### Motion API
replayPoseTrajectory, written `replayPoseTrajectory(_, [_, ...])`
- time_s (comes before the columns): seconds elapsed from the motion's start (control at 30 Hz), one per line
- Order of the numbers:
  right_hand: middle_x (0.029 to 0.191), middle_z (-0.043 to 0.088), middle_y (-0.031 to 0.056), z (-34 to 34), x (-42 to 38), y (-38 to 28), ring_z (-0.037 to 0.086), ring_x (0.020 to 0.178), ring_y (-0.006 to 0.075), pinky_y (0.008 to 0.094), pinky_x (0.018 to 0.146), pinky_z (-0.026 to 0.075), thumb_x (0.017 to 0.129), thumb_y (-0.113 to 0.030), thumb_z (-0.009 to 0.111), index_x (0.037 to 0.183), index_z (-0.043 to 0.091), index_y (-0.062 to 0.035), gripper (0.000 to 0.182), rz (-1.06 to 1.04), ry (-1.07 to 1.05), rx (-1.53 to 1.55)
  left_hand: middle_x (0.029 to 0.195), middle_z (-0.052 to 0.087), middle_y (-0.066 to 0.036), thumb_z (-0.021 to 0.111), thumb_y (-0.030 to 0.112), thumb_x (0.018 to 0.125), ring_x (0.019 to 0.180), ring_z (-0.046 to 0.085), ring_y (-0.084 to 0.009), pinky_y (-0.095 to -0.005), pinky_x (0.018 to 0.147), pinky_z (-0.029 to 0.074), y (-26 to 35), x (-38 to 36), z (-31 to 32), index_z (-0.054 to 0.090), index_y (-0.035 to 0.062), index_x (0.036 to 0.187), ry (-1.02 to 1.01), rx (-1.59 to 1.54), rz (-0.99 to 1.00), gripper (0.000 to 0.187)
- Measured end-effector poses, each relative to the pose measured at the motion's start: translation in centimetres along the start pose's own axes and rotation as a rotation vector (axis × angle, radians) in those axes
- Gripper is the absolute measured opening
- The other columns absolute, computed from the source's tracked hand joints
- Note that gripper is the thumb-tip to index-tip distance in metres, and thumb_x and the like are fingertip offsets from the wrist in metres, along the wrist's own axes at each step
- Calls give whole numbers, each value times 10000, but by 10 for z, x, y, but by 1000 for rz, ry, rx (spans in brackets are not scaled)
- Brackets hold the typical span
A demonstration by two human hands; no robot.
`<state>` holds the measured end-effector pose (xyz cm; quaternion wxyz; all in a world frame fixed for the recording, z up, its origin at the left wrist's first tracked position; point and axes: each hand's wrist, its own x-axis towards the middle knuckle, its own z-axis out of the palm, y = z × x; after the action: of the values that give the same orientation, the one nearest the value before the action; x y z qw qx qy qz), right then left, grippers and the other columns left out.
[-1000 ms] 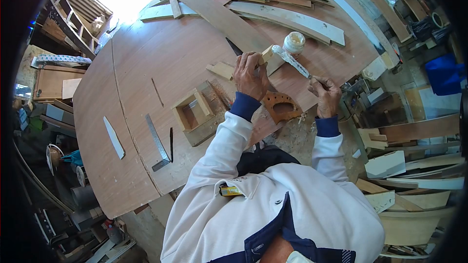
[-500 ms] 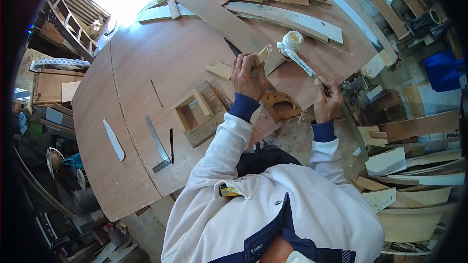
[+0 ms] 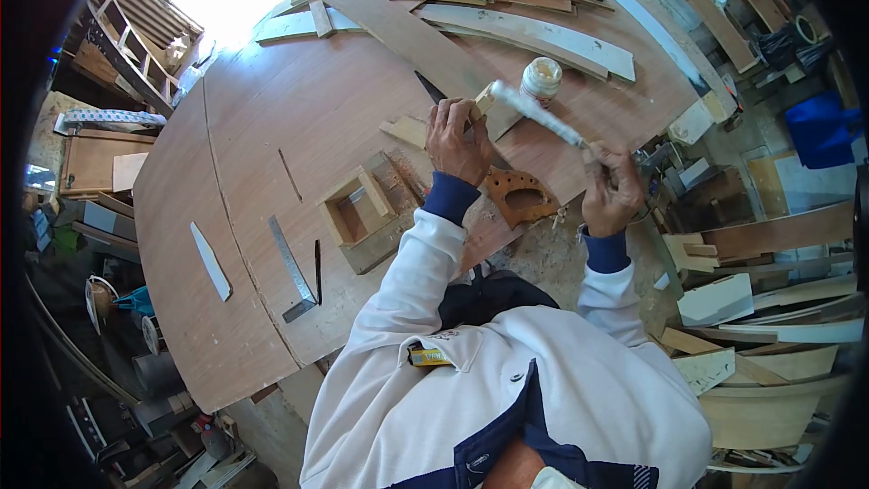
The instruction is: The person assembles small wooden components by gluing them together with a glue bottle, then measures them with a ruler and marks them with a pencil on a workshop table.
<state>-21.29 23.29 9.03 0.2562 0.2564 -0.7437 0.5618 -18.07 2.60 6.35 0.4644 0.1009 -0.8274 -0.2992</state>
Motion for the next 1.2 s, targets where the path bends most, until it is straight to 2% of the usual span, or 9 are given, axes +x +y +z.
replayPoseTrajectory(0.1, [880,648,93,7,2,11,632,763,169,267,673,524,780,53,682,891,629,7,131,87,60,60,892,592,-132,635,-25,672,841,566,-316,-390,731,466,0,0,-1,575,26,903,-4,-43,-31,244])
replayPoseTrajectory(0.33, [885,642,98,17,-7,2,620,808,147,260,713,520,792,43,686,873,621,25,106,54,-16,87,887,591,-136,623,-34,677,831,571,-321,-397,734,470,2,0,-2,571,23,901,20,-59,-56,237])
replayPoseTrajectory(0.4, [884,634,101,16,-12,1,619,821,154,262,724,520,795,39,685,871,619,25,101,188,-16,154,884,592,-138,624,-36,681,835,576,-324,-396,737,472,2,0,-3,570,22,902,-1,-61,-74,235])
replayPoseTrajectory(0.53, [887,634,98,18,-11,9,622,824,163,268,721,524,801,29,684,873,620,21,97,182,44,124,878,591,-138,626,-35,684,843,581,-321,-387,734,475,3,0,-4,568,22,901,10,-36,-39,232])
replayPoseTrajectory(0.63, [885,632,98,19,-8,3,629,811,183,288,706,527,784,31,690,870,626,6,110,79,28,38,872,591,-139,628,-34,684,841,582,-321,-384,727,479,4,0,-2,569,22,902,10,-55,-46,233])
replayPoseTrajectory(0.7, [895,628,98,17,-7,3,632,796,212,307,689,527,747,40,705,889,641,-19,167,-201,-46,-146,884,565,-131,652,-16,673,839,552,-324,-410,752,451,1,-1,-1,557,36,925,-4,-79,-65,275])
replayPoseTrajectory(0.9, [912,623,91,12,-8,-5,629,802,226,308,677,522,722,53,710,888,662,-45,199,-255,-134,-133,873,564,-132,659,-9,664,835,552,-325,-408,748,452,-3,-3,-3,557,36,918,-15,-61,-75,278])
replayPoseTrajectory(1.13, [894,627,101,1,3,-5,628,790,228,308,670,520,737,54,697,885,661,-30,174,-275,-127,-145,864,567,-126,665,-7,649,839,554,-324,-403,749,450,-6,-2,-4,555,41,904,-26,-44,-94,282])
replayPoseTrajectory(1.2, [894,645,89,1,2,3,626,772,191,298,671,521,773,42,683,896,651,-5,136,-115,-44,-89,859,568,-122,665,-10,648,836,553,-319,-400,747,448,-7,-1,-5,557,45,883,-12,-62,-69,264])
